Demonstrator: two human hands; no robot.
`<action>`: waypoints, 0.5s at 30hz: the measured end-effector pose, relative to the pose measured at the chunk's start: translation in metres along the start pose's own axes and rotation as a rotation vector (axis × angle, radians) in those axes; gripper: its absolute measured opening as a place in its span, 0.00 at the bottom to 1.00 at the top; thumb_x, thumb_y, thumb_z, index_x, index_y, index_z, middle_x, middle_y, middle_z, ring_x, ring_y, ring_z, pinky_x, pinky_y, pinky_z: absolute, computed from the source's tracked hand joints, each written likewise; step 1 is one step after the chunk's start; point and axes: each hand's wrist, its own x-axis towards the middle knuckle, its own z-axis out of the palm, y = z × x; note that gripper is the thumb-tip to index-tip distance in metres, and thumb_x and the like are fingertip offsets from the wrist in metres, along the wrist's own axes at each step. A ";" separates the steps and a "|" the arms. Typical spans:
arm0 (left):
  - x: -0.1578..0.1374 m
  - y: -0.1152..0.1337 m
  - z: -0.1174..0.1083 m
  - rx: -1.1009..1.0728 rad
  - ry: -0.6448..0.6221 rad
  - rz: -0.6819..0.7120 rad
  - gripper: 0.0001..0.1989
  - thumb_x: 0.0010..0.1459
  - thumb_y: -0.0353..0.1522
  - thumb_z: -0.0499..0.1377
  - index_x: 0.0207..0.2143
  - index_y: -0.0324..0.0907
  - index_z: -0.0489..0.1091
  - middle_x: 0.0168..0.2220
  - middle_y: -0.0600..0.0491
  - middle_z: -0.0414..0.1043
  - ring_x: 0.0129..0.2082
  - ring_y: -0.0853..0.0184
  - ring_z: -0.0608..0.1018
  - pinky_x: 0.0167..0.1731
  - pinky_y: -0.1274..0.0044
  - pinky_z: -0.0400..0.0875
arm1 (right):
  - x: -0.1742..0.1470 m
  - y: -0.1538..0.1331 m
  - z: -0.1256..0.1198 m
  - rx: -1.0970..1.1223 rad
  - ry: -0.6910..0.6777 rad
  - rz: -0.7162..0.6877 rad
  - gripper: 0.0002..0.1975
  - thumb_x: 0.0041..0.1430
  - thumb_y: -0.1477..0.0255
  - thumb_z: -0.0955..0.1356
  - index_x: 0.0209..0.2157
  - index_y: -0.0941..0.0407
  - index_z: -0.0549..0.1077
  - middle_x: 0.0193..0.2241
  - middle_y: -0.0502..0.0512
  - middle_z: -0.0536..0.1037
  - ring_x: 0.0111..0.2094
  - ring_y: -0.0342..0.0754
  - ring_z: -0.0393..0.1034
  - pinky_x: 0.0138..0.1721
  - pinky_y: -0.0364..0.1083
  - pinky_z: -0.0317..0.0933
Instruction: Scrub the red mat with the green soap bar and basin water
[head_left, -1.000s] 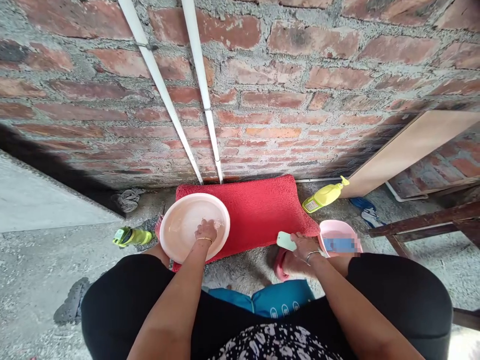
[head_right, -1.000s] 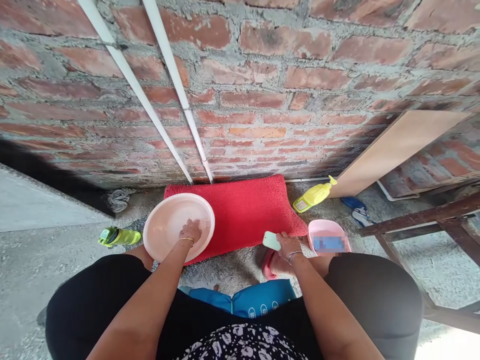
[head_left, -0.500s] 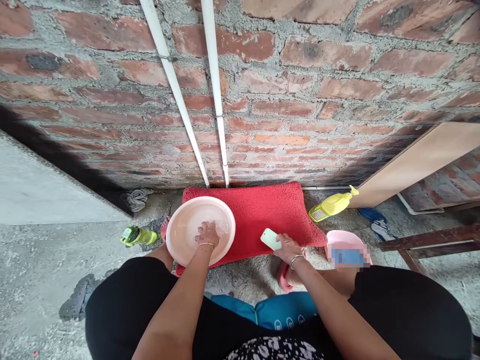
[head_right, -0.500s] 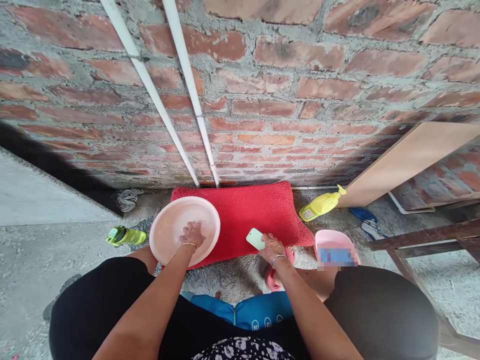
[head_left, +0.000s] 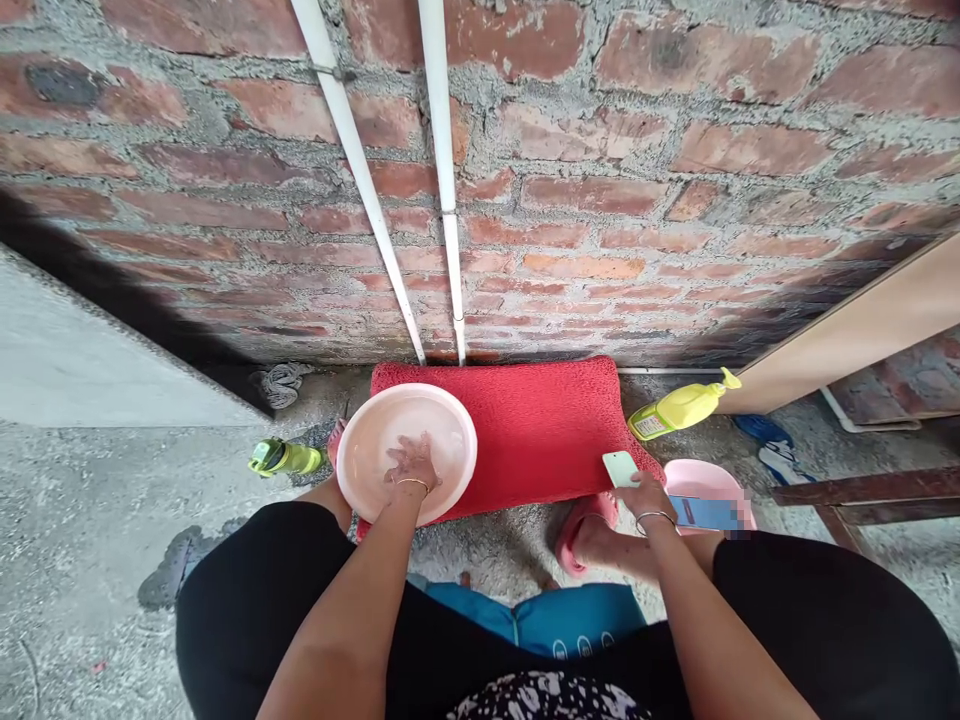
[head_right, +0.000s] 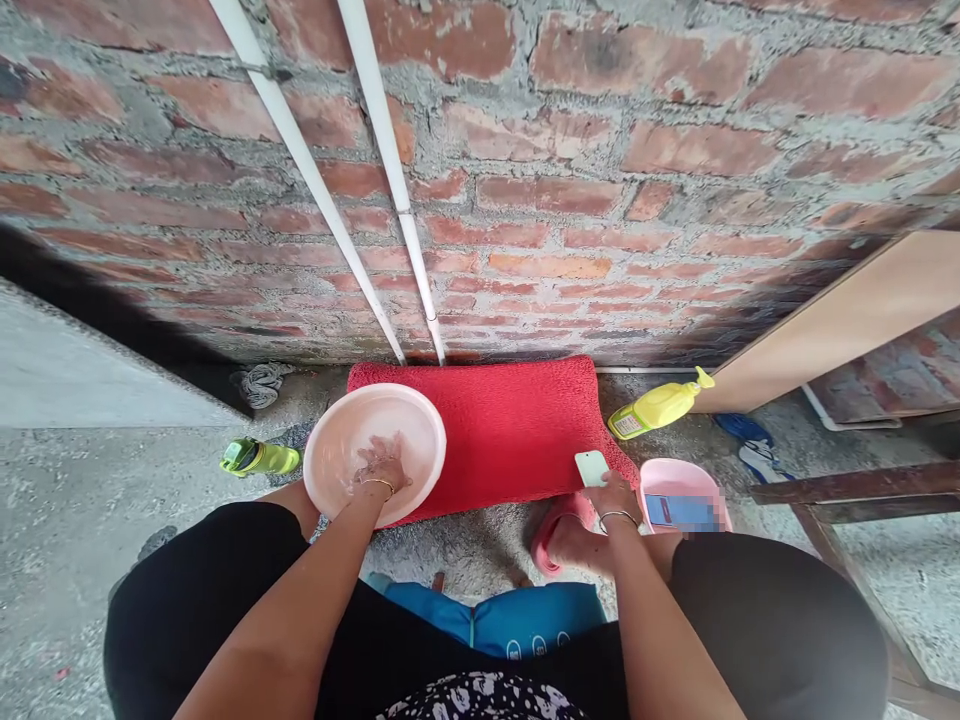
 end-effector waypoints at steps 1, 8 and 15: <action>0.000 0.000 0.001 0.007 0.006 0.001 0.63 0.56 0.49 0.73 0.83 0.56 0.38 0.83 0.31 0.31 0.80 0.30 0.50 0.61 0.43 0.74 | -0.003 -0.006 0.003 0.031 0.006 -0.007 0.21 0.59 0.65 0.75 0.51 0.56 0.74 0.52 0.65 0.80 0.52 0.60 0.79 0.47 0.51 0.70; -0.002 0.001 0.002 0.006 0.034 -0.007 0.59 0.59 0.43 0.72 0.82 0.55 0.42 0.83 0.30 0.32 0.79 0.28 0.51 0.60 0.42 0.74 | -0.054 -0.107 0.059 -0.008 -0.130 -0.535 0.23 0.57 0.71 0.75 0.54 0.51 0.75 0.56 0.57 0.77 0.57 0.56 0.74 0.58 0.49 0.64; -0.004 -0.001 0.002 0.016 0.052 -0.009 0.58 0.59 0.45 0.72 0.82 0.55 0.43 0.83 0.31 0.37 0.79 0.29 0.53 0.60 0.42 0.75 | -0.054 -0.129 0.067 -0.128 -0.182 -0.661 0.25 0.55 0.77 0.76 0.55 0.52 0.76 0.56 0.57 0.78 0.54 0.55 0.72 0.56 0.48 0.61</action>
